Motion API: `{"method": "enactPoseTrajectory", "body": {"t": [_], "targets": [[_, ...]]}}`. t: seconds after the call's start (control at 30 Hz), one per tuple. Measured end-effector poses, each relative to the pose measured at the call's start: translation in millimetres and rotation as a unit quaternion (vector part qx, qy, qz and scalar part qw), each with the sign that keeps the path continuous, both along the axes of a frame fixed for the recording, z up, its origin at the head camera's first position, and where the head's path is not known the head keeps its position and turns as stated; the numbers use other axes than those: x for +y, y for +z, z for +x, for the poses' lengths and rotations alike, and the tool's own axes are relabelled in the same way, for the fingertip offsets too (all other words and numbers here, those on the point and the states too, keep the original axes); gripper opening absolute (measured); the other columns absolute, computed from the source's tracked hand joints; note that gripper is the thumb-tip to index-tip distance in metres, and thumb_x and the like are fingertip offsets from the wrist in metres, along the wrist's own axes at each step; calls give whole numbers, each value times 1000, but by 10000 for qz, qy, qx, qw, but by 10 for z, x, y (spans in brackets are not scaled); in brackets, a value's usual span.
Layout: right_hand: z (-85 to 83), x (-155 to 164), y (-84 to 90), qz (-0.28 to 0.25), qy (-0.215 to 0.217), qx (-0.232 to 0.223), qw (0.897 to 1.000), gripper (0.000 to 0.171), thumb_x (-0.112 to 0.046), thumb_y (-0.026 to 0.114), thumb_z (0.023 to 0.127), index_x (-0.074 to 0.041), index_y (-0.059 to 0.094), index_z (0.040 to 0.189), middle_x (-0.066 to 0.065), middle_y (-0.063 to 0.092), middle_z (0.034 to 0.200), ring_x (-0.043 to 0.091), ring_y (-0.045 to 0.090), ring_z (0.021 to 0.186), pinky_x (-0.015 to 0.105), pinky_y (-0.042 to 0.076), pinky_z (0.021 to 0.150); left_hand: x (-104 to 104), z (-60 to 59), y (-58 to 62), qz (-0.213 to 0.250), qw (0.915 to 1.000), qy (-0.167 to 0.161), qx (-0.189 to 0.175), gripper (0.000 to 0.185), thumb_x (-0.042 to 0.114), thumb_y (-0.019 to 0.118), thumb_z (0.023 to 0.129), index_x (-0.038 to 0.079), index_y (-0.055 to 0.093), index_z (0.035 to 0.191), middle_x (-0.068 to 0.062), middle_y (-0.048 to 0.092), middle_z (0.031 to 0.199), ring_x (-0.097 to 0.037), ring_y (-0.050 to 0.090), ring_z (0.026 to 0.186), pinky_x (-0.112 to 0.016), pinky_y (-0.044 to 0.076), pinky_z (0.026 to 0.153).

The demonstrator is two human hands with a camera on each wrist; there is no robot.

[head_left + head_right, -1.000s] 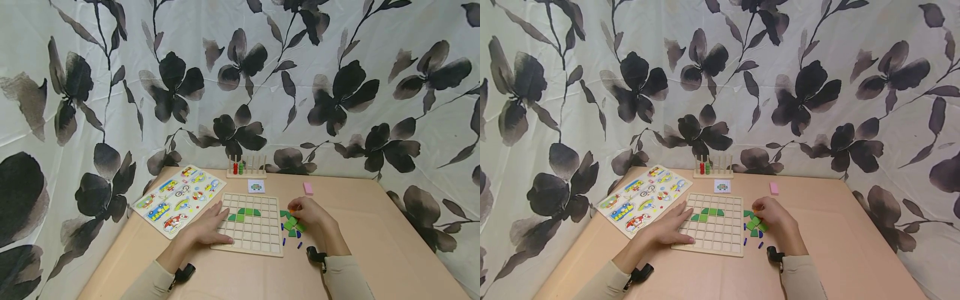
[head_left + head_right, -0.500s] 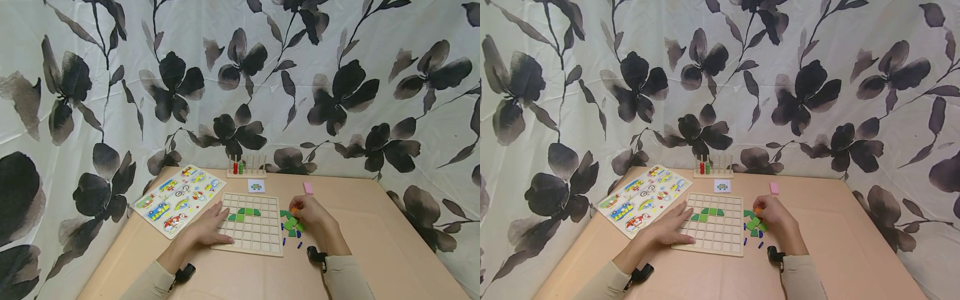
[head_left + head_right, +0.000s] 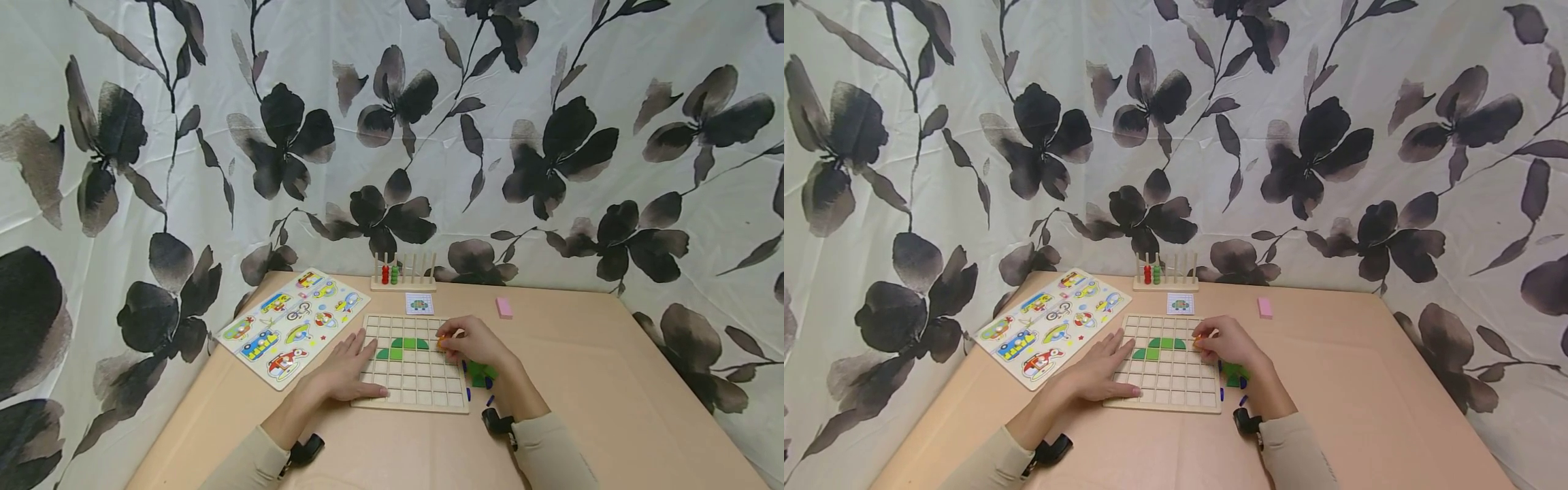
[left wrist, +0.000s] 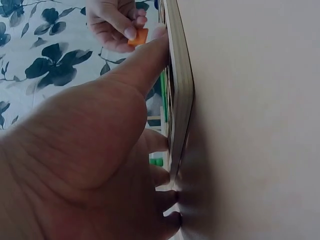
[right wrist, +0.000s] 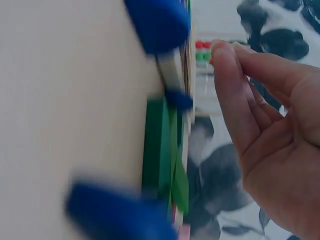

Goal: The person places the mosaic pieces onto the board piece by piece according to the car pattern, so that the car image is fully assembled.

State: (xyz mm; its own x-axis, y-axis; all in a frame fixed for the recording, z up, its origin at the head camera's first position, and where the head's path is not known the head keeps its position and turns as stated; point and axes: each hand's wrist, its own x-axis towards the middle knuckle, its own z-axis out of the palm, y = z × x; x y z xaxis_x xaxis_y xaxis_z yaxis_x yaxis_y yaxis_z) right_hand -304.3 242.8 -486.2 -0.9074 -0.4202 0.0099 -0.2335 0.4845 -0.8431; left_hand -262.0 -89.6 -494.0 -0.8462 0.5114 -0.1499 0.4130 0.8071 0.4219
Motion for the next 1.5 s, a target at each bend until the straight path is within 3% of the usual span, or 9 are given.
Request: {"method": "enactPoseTrajectory", "body": {"t": [0.17,0.37,0.5,0.77,0.93,1.2,1.5], "targets": [[-51,-232,21,207,577,183,9980,16,-8,68,100,-2,76,112,6,71,98,19,65,74,25,58,64,13,6,16,-90,9999,63,43,108,70,71,86,9,29,165,-23,7,174,-43,10,161,-58,14,131],[-146,-490,26,583,959,561,9921,13,-9,73,97,-7,79,109,0,77,105,13,63,90,24,55,81,8,3,14,-106,9999,16,75,107,71,70,87,10,29,165,-23,8,174,-44,12,161,-58,15,131],[-167,-608,14,791,1146,545,9888,14,-6,72,97,-9,81,107,-1,78,107,12,64,95,27,56,86,-1,-11,-2,-124,9999,-24,77,107,72,69,87,10,29,165,-23,7,174,-44,11,161,-59,16,130],[-131,-698,-23,1033,1225,806,9838,14,-6,76,94,-8,82,106,-1,76,104,8,63,88,23,56,78,-101,-56,-55,168,9997,-106,-173,107,72,69,86,14,27,166,-19,1,175,-42,5,162,-61,11,130],[-105,-708,-29,1197,1275,937,9801,16,-8,77,94,-9,82,108,0,75,106,9,63,94,25,56,82,-163,-93,-92,438,9988,-214,-81,111,72,71,86,12,25,167,-21,-5,175,-40,-3,162,-60,7,131],[-96,-692,24,1460,1144,941,9781,19,-8,76,95,-9,81,113,0,75,110,11,61,94,27,55,83,-183,-128,-103,559,9981,-256,-99,109,69,71,87,10,24,166,-21,0,175,-40,-2,162,-58,2,132],[-64,-750,73,2054,1450,1515,9560,28,-12,78,94,-9,79,122,1,68,97,10,53,81,22,49,71,-172,-129,-87,453,9987,-240,-82,108,70,70,88,11,25,166,-21,1,175,-40,-1,162,-57,2,132]]}}
